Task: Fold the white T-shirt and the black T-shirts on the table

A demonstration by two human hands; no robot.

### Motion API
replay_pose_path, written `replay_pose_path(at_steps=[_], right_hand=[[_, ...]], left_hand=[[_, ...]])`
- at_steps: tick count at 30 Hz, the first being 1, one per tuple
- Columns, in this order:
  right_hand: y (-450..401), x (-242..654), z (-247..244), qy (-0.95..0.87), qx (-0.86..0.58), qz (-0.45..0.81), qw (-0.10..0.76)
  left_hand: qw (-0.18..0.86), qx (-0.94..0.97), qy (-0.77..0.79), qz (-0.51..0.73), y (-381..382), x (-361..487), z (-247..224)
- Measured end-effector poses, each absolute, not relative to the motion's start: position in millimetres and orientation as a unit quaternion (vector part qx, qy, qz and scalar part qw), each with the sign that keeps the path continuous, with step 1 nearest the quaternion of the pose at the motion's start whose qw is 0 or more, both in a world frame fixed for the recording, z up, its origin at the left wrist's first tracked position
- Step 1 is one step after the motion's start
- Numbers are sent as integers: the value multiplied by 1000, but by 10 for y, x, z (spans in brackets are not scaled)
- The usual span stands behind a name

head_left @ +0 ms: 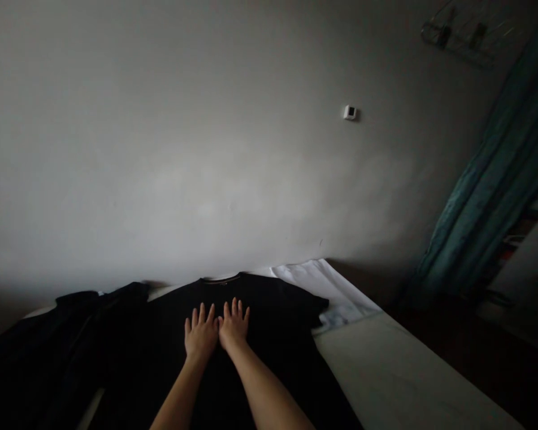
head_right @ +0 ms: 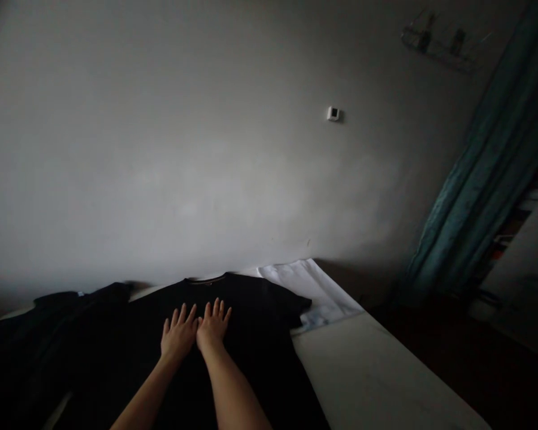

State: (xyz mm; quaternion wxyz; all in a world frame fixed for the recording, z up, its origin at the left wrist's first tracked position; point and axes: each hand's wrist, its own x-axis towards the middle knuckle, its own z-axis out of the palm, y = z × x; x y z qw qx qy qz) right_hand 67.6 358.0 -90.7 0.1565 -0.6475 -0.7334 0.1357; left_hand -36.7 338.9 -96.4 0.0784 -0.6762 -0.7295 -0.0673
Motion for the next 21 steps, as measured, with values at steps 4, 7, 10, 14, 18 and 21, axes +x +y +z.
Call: replay_pose_path(at_steps=[4,7,10,14,18,21], right_hand=[[3085,724,-974,-748,-626,144,170],[2795,968,-938,-761,-612,133,167],[2539,1276,-915,-761,-618,115,160],[2228,1801,-912,-754,-635,93,138],[1980,2317,-862,-752,-646,76,106],[1814,2355,-813,-714,-692,66,87]], left_hand=[[77,-687,-719,-76,2920,-342,-1049],[88,-698,-708,-64,2607,-457,-1043],[96,-696,-710,-43,2301,-580,-1018],[88,-705,-703,-22,1910,-896,-1010],[82,-740,-667,23,1571,-1320,-1053],[78,-715,-694,21,1382,-1306,-1074]])
